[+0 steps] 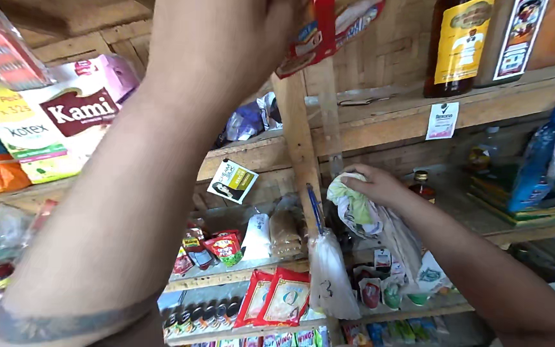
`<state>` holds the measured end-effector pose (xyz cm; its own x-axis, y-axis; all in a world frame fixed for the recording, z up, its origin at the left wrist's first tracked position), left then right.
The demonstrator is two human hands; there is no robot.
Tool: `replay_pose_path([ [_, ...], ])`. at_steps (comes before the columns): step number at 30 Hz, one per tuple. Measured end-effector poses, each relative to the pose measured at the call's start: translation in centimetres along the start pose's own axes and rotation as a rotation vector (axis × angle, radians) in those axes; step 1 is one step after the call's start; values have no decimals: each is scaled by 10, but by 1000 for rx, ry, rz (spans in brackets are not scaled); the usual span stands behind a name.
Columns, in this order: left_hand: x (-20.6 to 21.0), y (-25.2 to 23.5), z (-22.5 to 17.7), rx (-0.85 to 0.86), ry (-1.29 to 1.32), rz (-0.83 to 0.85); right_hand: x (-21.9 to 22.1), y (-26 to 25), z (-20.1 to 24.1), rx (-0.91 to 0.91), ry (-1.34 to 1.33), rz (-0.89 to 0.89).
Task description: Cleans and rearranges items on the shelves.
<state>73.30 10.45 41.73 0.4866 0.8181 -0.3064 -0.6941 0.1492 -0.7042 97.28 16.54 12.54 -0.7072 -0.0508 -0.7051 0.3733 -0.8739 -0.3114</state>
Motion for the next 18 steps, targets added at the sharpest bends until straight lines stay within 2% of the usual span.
replay_pose_path([
  [2, -50, 26, -95, -222, 15, 192, -7, 18, 0, -22, 19, -42],
  [3, -67, 48, -129, -325, 11, 255, -11, 30, 1, -36, 9, -75],
  [6, -89, 147, -178, -355, -32, 248, -26, 70, 3, -99, -144, -220],
  [10, -82, 276, -228, -355, -47, 228, -18, 109, 20, -286, -439, -379],
  [13, -67, 326, -269, -443, 3, 249, 20, 114, 44, -445, -531, -374],
  [18, -55, 362, -302, -533, 111, 359, 132, 100, 81, -642, -554, -105],
])
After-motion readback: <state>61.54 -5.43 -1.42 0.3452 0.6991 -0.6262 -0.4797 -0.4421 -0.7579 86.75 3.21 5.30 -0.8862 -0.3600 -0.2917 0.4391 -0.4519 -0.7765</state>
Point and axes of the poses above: each hand's wrist, its own y-axis away from the middle knuckle, its own x-axis out of the palm, z = x × y, the point moved 6 cm from there along -y, towards the middle knuckle, and after that the axes turned 7 degrees about z, right-handed, at the moved point
